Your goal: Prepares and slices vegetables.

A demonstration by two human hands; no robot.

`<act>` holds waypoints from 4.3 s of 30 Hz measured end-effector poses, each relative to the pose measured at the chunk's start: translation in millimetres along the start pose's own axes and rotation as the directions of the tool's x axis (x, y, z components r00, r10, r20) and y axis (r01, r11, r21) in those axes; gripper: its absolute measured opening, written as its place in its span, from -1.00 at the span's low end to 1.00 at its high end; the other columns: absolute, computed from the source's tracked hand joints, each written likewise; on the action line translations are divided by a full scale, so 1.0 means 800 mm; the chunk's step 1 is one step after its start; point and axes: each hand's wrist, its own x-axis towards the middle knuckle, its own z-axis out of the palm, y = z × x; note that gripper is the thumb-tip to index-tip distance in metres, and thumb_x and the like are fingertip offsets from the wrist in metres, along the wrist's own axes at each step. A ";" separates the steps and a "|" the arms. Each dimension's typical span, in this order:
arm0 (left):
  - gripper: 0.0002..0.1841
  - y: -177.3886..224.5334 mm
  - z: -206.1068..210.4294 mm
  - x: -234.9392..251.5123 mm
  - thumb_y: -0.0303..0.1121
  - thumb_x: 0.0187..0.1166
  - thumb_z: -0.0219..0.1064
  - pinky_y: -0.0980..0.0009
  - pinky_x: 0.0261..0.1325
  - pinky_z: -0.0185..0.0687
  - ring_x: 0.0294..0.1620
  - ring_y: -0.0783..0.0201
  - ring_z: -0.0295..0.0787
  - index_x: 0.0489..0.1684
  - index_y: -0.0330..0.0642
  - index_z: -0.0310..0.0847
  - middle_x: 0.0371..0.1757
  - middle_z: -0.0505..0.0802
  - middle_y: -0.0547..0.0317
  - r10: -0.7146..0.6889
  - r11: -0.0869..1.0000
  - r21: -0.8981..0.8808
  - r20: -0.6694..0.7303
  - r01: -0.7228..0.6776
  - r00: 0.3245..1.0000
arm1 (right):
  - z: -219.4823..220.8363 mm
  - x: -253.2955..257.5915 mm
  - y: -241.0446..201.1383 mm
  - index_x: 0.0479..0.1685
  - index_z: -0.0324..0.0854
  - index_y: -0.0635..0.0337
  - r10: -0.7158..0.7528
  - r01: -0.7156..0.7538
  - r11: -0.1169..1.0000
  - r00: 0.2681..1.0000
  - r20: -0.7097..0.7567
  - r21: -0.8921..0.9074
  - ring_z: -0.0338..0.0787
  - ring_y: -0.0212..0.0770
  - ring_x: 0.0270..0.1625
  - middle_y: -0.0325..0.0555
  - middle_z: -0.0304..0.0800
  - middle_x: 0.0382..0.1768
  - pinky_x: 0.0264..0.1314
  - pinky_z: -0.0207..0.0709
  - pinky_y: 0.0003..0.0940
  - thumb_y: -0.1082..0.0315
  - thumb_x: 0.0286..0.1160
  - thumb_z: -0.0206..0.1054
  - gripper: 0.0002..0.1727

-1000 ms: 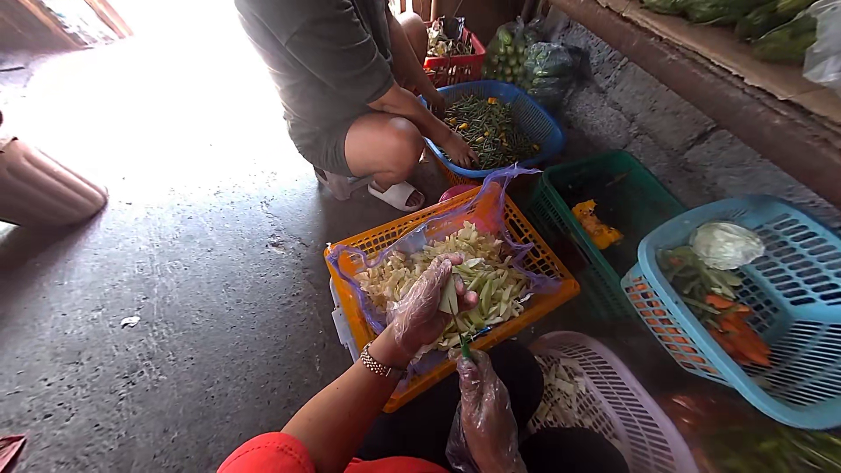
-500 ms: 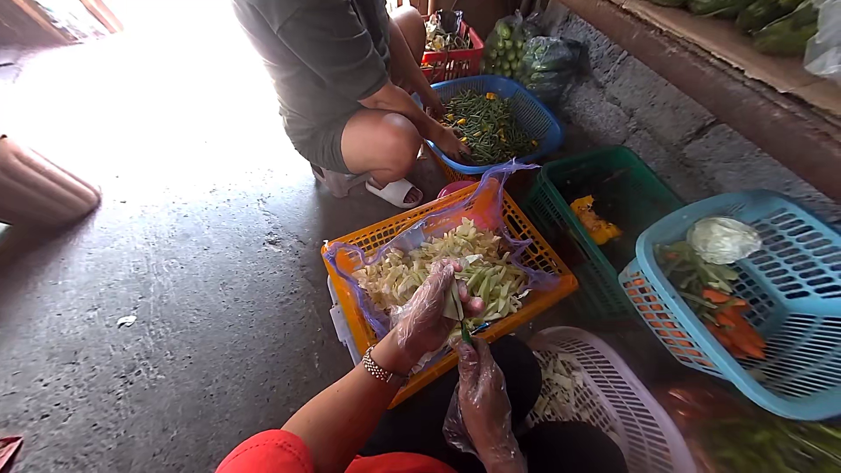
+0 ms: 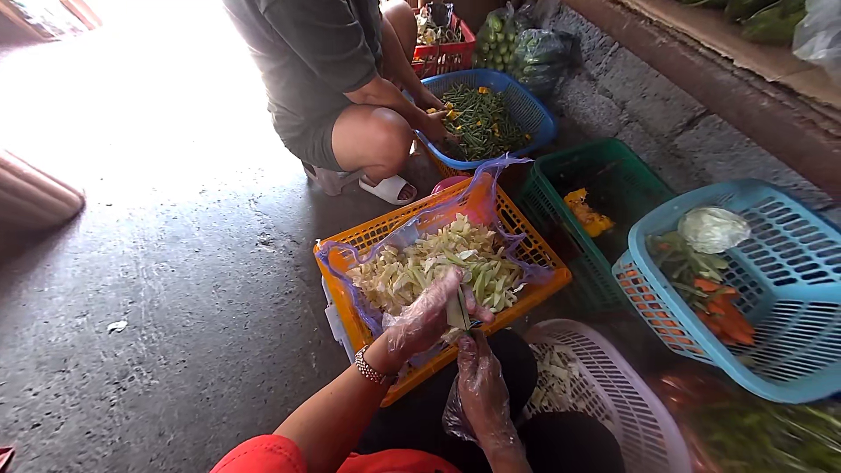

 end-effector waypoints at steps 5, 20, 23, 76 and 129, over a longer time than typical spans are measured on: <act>-0.86 0.001 -0.002 0.003 -0.42 0.69 -0.06 0.25 0.10 0.79 -0.17 0.26 0.88 0.03 -0.05 0.35 -0.35 0.84 0.31 0.014 0.989 0.150 0.043 -0.020 0.999 | 0.001 0.002 0.004 0.04 0.67 0.44 -0.008 0.008 1.000 1.000 0.014 -0.004 0.73 -0.28 -0.30 0.00 0.73 -0.38 -0.13 0.61 -0.35 0.16 0.77 0.01 -0.52; -0.64 0.000 0.004 0.007 -0.39 0.82 -0.28 0.28 0.25 0.74 -0.04 0.26 0.88 0.31 -0.37 0.34 -0.13 0.89 0.11 -0.025 0.967 0.246 -0.165 0.066 0.986 | -0.005 0.016 -0.015 0.28 0.58 0.43 0.212 -0.197 0.976 0.961 0.180 -0.094 0.82 0.07 0.02 0.23 0.81 -0.11 0.19 0.60 0.01 0.21 0.81 0.06 -0.57; -0.62 -0.003 0.002 0.010 -0.38 0.85 -0.29 0.26 0.27 0.74 0.01 0.22 0.88 0.27 -0.41 0.39 -0.06 0.88 0.05 -0.040 0.978 0.193 -0.217 0.083 0.975 | -0.006 0.021 -0.018 0.36 0.53 0.44 0.258 -0.225 0.961 0.938 0.233 -0.160 0.82 0.13 0.12 0.28 0.81 -0.01 0.28 0.58 0.04 0.22 0.83 0.06 -0.55; -0.59 0.016 0.024 0.016 -0.32 0.89 -0.21 0.31 -0.05 0.83 -0.34 0.22 0.86 -0.28 -0.17 0.56 -0.47 0.81 0.14 -0.246 0.893 -0.445 -0.343 0.074 0.907 | 0.002 0.006 -0.007 0.11 0.65 0.35 0.109 -0.113 0.993 0.987 0.116 0.032 0.69 -0.30 -0.26 -0.06 0.70 -0.34 -0.07 0.58 -0.31 0.05 0.81 -0.04 -0.48; -0.60 0.002 0.014 0.033 -0.32 0.90 -0.27 0.48 -0.44 0.70 -0.65 0.36 0.63 -0.38 -0.14 0.40 -0.65 0.60 0.26 -0.150 0.898 -0.436 -0.440 -0.064 0.886 | -0.007 0.007 -0.003 0.10 0.62 0.32 0.180 -0.204 0.975 0.957 0.228 0.087 0.54 -0.40 -0.37 -0.19 0.57 -0.41 -0.18 0.49 -0.41 0.08 0.84 -0.06 -0.52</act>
